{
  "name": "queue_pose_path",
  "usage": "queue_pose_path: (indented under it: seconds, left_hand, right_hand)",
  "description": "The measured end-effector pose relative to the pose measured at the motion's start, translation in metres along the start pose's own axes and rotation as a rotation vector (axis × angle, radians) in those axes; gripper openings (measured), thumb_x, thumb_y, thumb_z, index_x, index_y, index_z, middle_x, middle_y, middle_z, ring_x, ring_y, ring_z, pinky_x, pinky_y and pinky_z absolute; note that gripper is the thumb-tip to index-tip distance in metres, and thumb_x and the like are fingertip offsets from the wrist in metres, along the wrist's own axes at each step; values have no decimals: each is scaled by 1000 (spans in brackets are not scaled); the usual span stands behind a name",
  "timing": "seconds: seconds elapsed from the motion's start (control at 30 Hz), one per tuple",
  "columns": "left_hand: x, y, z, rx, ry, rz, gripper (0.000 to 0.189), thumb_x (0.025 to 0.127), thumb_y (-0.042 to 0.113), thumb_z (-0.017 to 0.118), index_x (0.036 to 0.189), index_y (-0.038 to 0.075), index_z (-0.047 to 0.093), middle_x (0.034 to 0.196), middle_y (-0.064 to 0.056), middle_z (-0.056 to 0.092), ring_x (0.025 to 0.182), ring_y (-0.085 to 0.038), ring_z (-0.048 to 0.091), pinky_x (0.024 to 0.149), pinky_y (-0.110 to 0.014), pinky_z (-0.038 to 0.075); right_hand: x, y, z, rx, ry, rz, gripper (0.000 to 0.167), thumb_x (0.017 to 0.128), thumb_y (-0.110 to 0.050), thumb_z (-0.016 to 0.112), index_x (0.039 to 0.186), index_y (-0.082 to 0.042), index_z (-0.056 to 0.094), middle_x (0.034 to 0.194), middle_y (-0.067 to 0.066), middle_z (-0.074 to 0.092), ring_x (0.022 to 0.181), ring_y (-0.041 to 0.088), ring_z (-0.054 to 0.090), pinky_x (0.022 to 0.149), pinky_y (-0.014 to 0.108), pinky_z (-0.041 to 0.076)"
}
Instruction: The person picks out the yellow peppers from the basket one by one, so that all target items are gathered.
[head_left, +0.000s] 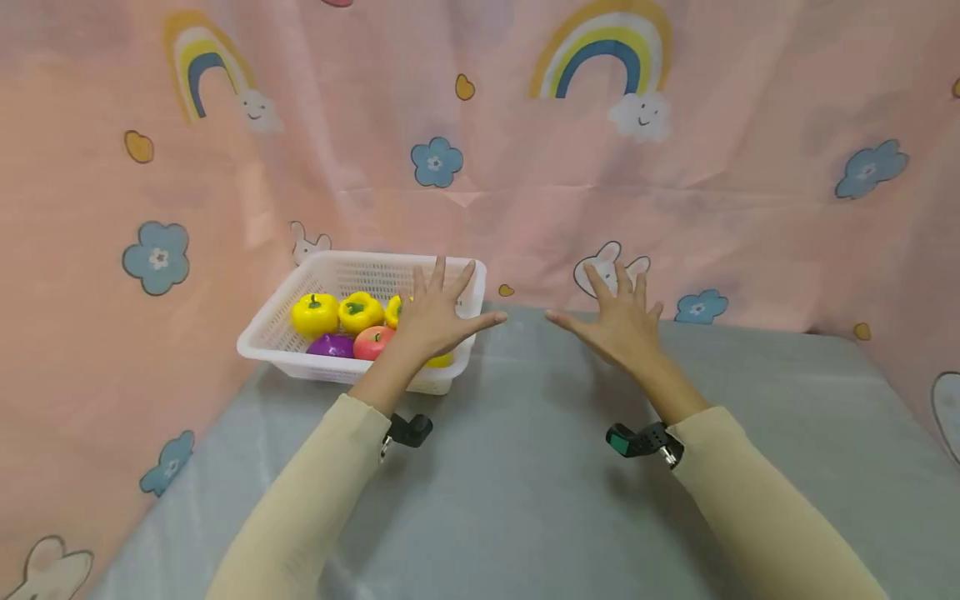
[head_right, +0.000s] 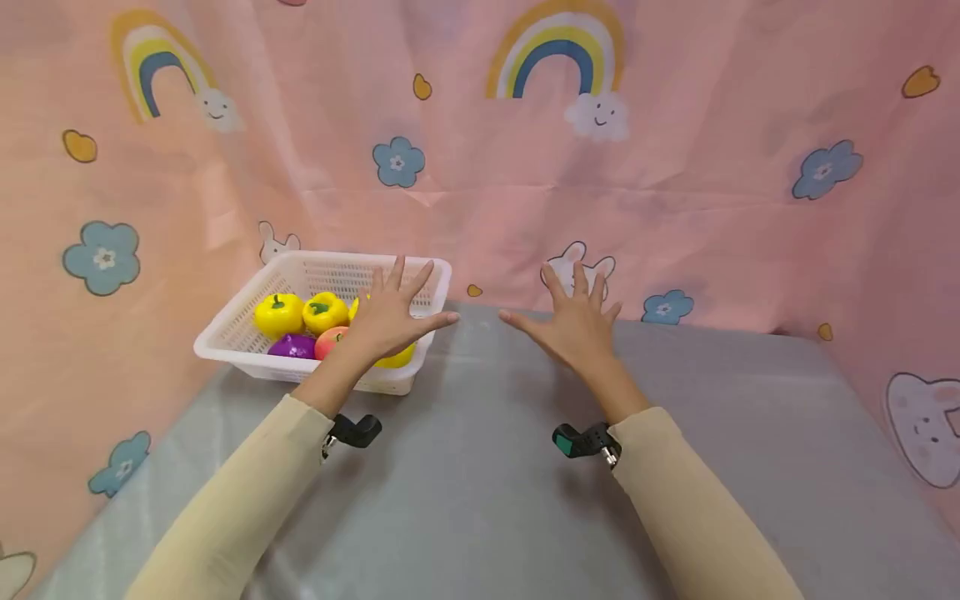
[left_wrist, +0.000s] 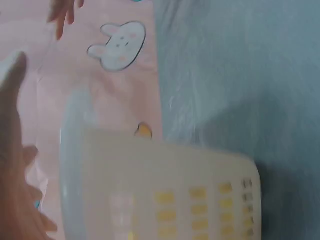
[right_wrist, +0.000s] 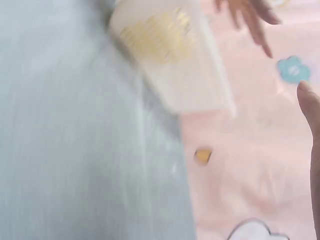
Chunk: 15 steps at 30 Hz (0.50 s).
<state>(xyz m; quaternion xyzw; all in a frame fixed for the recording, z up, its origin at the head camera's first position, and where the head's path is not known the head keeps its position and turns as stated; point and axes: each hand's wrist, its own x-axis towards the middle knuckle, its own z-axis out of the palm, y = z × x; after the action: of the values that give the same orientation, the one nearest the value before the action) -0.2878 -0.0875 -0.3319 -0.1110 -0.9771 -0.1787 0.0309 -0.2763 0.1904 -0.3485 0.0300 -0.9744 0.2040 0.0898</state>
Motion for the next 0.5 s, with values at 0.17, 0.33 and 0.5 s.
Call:
queue_pose_path:
  seconds: [0.17,0.33,0.5]
  left_hand:
    - [-10,-19,-12,-26,94,48,89,87,77,49,161,42,13,173,-7,0,158,-43,-1,124,-70,5]
    - [-27,-50,-24,-89,208,59,85,89,67,57,161,39,22,173,-3,7,159,-38,3,124,-69,9]
    - [-42,-79,-27,-203,351,114,79,91,56,64,159,32,32,172,2,15,160,-34,5,124,-69,12]
  right_hand:
    - [-5,-13,1,102,82,-12,103,82,-85,49,163,-35,11,171,19,3,153,56,-2,110,87,7]
    - [-6,-31,16,192,124,-55,99,84,-80,53,163,-34,14,171,18,10,153,56,5,111,85,15]
    - [-5,-46,29,325,178,-74,94,87,-71,59,162,-30,21,168,20,20,153,54,11,114,81,19]
